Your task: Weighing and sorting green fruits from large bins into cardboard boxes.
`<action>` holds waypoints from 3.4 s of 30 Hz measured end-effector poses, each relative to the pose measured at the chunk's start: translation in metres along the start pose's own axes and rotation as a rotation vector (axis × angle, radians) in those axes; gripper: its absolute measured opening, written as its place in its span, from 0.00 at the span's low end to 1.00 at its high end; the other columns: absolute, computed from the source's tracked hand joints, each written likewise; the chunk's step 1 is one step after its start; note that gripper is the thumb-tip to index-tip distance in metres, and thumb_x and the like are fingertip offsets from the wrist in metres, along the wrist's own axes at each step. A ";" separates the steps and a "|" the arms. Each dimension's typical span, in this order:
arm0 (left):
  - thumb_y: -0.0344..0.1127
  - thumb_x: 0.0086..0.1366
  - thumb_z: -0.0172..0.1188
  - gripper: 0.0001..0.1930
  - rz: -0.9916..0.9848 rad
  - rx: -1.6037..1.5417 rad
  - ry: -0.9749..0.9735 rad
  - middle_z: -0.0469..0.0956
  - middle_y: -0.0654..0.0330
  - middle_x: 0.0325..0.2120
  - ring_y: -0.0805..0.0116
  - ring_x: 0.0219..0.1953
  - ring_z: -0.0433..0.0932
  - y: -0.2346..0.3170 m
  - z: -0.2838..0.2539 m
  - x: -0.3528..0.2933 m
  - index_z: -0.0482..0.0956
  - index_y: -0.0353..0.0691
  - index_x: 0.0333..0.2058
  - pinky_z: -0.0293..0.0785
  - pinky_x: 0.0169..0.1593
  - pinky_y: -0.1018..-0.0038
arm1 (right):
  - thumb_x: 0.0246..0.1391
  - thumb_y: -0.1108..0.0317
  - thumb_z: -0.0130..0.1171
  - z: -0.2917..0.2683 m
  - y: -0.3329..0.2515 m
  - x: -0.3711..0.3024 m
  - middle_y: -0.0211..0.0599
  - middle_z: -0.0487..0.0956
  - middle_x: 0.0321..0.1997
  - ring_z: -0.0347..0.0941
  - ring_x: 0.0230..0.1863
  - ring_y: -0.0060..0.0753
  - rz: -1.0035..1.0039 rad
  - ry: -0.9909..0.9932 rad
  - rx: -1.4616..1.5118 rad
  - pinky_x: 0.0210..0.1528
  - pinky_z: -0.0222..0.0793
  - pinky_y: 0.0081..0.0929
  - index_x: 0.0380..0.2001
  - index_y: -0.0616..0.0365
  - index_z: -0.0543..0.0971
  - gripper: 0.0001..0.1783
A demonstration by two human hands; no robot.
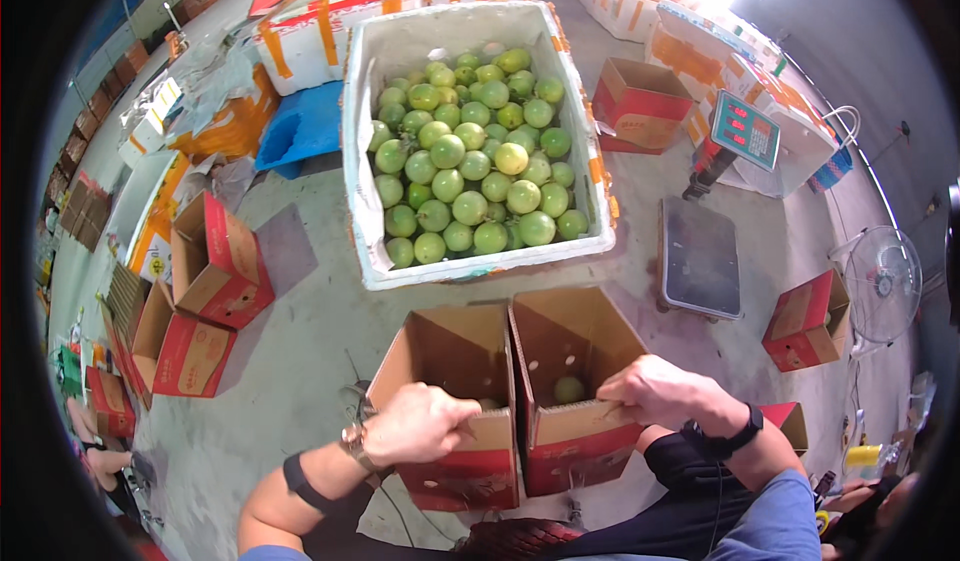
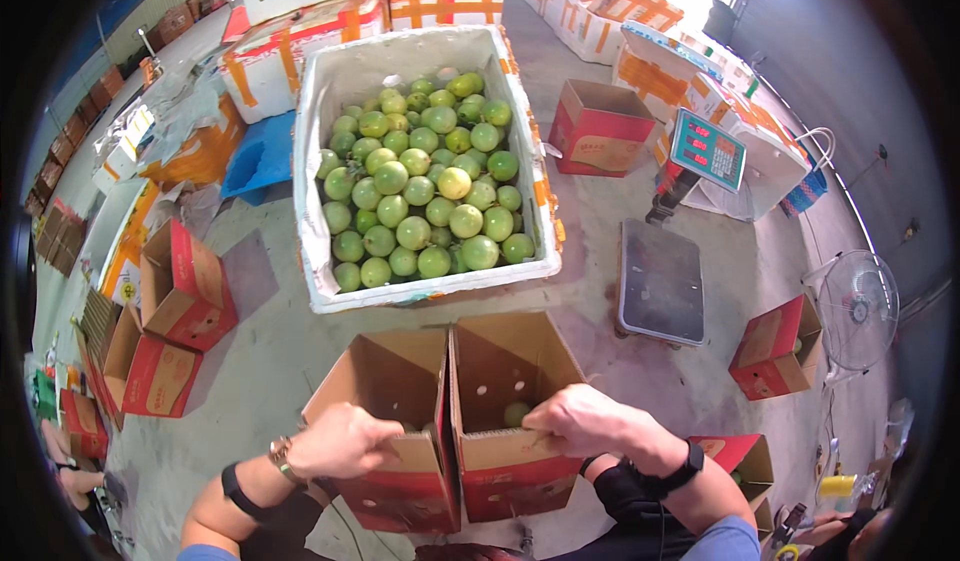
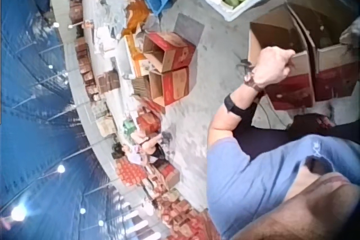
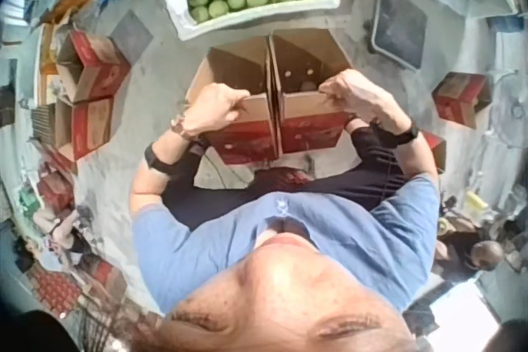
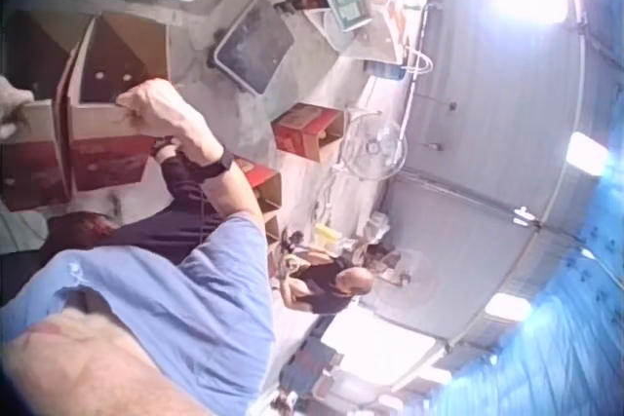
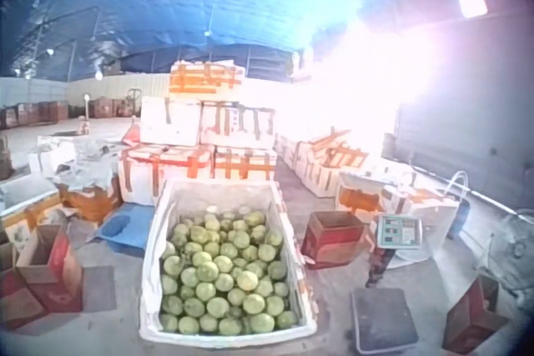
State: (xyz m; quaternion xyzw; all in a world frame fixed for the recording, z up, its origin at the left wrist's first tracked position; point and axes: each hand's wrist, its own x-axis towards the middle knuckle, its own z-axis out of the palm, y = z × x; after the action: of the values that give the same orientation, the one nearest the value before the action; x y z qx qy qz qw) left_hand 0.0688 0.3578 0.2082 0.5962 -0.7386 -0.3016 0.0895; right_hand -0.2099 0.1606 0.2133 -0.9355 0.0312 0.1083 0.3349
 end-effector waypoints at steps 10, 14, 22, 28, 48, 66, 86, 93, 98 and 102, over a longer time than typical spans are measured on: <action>0.33 0.51 0.58 0.08 -0.012 -0.083 0.070 0.77 0.52 0.20 0.49 0.26 0.78 0.005 -0.020 0.026 0.74 0.41 0.32 0.74 0.30 0.60 | 0.42 0.63 0.59 -0.037 0.034 0.043 0.45 0.74 0.18 0.73 0.25 0.53 -0.070 -0.008 -0.009 0.28 0.69 0.43 0.20 0.57 0.73 0.09; 0.45 0.62 0.55 0.14 -0.103 -0.123 -0.212 0.79 0.50 0.26 0.49 0.33 0.78 -0.022 -0.058 0.047 0.74 0.40 0.37 0.73 0.38 0.58 | 0.48 0.56 0.56 -0.068 0.057 0.055 0.50 0.78 0.27 0.75 0.33 0.55 0.099 -0.316 -0.148 0.35 0.71 0.45 0.29 0.57 0.77 0.14; 0.53 0.65 0.50 0.28 -0.422 0.396 0.957 0.77 0.43 0.38 0.42 0.45 0.73 -0.234 -0.189 0.209 0.70 0.30 0.48 0.68 0.52 0.57 | 0.57 0.40 0.46 -0.137 0.224 0.220 0.66 0.72 0.50 0.69 0.54 0.56 0.698 0.609 0.228 0.55 0.64 0.42 0.47 0.72 0.69 0.38; 0.77 0.55 0.38 0.51 -0.925 0.179 0.515 0.75 0.33 0.42 0.41 0.49 0.74 -0.310 -0.232 0.249 0.61 0.31 0.58 0.68 0.54 0.58 | 0.54 0.38 0.47 -0.117 0.237 0.262 0.61 0.71 0.52 0.66 0.55 0.58 0.743 0.800 0.026 0.59 0.59 0.43 0.49 0.67 0.72 0.39; 0.69 0.58 0.48 0.41 -0.692 -0.881 0.477 0.57 0.50 0.62 0.47 0.56 0.67 -0.306 -0.200 0.214 0.52 0.53 0.63 0.72 0.48 0.53 | 0.62 0.43 0.43 -0.130 0.255 0.275 0.39 0.67 0.61 0.65 0.59 0.36 0.099 0.376 1.749 0.62 0.61 0.33 0.61 0.58 0.61 0.34; 0.69 0.59 0.45 0.43 -0.490 -0.656 0.768 0.67 0.45 0.57 0.55 0.61 0.64 -0.305 -0.160 0.217 0.69 0.31 0.55 0.55 0.63 0.69 | 0.58 0.43 0.50 -0.140 0.262 0.296 0.37 0.74 0.51 0.73 0.49 0.30 0.354 0.213 1.548 0.53 0.71 0.30 0.55 0.55 0.69 0.31; 0.71 0.63 0.34 0.44 -0.122 -1.337 -0.069 0.48 0.57 0.67 0.63 0.68 0.45 -0.233 -0.150 0.215 0.48 0.44 0.67 0.41 0.69 0.67 | 0.59 0.53 0.53 -0.149 0.239 0.269 0.36 0.70 0.60 0.66 0.60 0.31 0.289 -0.092 1.834 0.62 0.62 0.31 0.59 0.60 0.66 0.30; 0.69 0.64 0.34 0.43 -0.002 -1.493 0.154 0.61 0.55 0.61 0.64 0.62 0.63 -0.196 -0.109 0.178 0.56 0.36 0.63 0.59 0.64 0.67 | 0.57 0.51 0.52 -0.150 0.157 0.210 0.45 0.55 0.69 0.52 0.69 0.37 -0.187 -0.034 1.749 0.69 0.47 0.33 0.66 0.63 0.52 0.41; 0.69 0.61 0.43 0.44 0.257 -1.228 -0.111 0.63 0.54 0.59 0.61 0.62 0.61 -0.155 -0.107 0.163 0.62 0.33 0.60 0.55 0.64 0.65 | 0.52 0.44 0.57 -0.133 0.145 0.165 0.48 0.57 0.67 0.51 0.69 0.40 -0.169 -0.124 1.528 0.69 0.45 0.37 0.66 0.64 0.52 0.48; 0.53 0.69 0.44 0.28 0.421 -0.962 -0.450 0.58 0.53 0.60 0.57 0.64 0.54 -0.124 -0.101 0.156 0.64 0.39 0.60 0.44 0.67 0.65 | 0.55 0.48 0.56 -0.095 0.133 0.157 0.44 0.61 0.65 0.53 0.67 0.40 -0.272 -0.300 0.881 0.67 0.48 0.34 0.64 0.61 0.57 0.41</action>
State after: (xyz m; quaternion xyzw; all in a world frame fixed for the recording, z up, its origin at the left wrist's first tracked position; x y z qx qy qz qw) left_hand 0.1788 0.1640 0.1851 0.2494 -0.6217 -0.6993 0.2494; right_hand -0.0574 -0.0004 0.1670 -0.6743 -0.0969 0.1740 0.7111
